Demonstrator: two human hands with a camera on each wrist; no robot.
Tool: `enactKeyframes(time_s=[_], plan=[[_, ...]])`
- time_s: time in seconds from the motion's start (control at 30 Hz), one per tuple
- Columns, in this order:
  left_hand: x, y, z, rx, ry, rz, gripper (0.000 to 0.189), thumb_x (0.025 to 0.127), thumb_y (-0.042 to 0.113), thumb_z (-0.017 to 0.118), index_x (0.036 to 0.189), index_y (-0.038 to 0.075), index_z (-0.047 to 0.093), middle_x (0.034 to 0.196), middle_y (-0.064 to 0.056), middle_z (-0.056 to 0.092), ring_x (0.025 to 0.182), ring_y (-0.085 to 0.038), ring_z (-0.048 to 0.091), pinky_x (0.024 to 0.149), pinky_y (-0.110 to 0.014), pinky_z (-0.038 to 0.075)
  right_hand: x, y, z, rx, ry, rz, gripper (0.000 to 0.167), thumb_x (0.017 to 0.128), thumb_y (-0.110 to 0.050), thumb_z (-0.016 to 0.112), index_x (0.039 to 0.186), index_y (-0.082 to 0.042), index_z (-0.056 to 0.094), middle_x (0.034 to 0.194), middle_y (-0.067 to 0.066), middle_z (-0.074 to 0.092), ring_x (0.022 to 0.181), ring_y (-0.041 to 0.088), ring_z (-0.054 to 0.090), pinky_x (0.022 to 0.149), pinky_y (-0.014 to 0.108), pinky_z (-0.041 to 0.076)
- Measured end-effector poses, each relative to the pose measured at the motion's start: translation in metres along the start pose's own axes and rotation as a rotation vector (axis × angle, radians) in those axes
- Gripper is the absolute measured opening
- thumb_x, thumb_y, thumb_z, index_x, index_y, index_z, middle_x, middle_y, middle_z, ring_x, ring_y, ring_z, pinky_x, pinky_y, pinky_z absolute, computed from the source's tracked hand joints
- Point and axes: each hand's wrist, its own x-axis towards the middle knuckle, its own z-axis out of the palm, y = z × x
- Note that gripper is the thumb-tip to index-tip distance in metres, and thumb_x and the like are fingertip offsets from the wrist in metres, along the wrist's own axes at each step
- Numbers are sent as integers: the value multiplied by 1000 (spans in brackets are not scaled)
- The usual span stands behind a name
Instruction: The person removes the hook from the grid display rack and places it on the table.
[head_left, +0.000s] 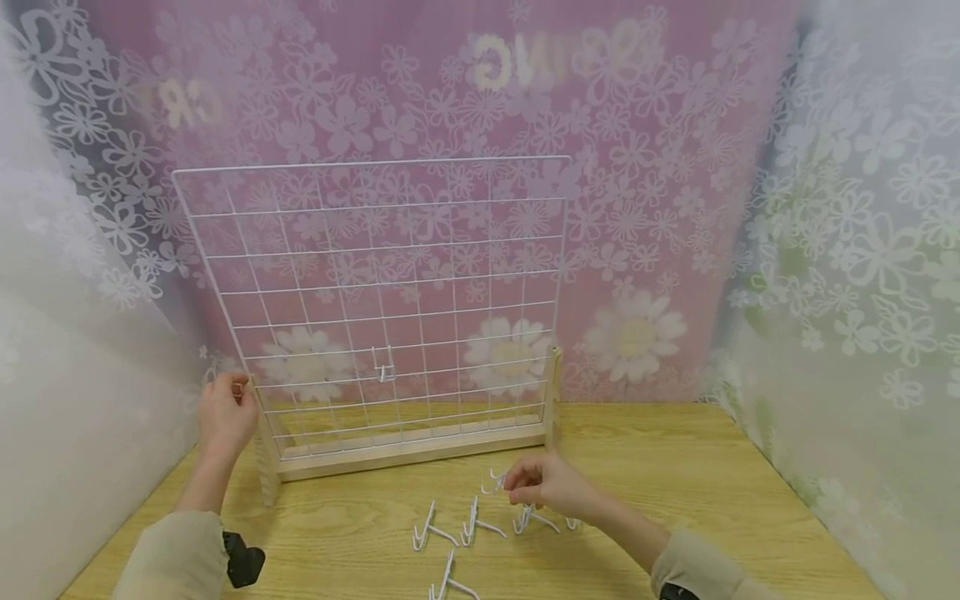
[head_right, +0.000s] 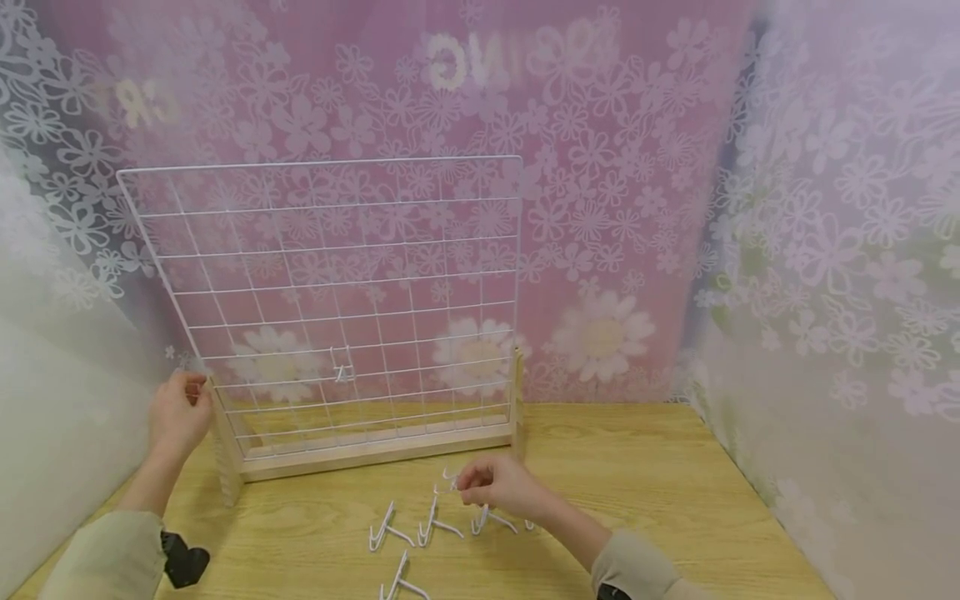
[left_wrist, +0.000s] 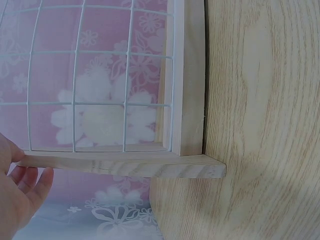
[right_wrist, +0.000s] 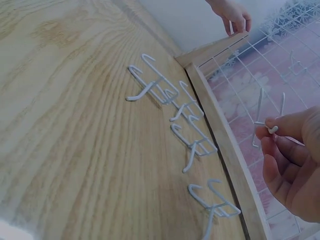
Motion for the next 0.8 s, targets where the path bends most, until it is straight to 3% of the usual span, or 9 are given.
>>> enactKeyframes(time_s=[0.27,0.47,0.8], plan=[[0,-1,1,-1,4,3,24,87,-2,44,109,-11,48,93,-27,47,89,-40,45,76,-51,37,-10,7,8,32,-12,24,14,84,-4,64,92,7,64,89,15,66,64,9,54,52,19,42],[1,-2,2,-4,30,20,22,86,-3,44,106,-11,49,92,-28,47,88,-40,46,76,-50,36,-14,11,14,54,-34,19,14,84,-2,63,92,9,64,84,19,65,62,6,54,52,18,42],[1,-2,3,3,32,20,22,86,-3,45,106,-11,49,92,-28,47,88,-41,46,75,-51,36,-20,24,22,76,-85,4,10,83,-2,64,89,5,66,83,9,65,60,1,49,52,16,41]])
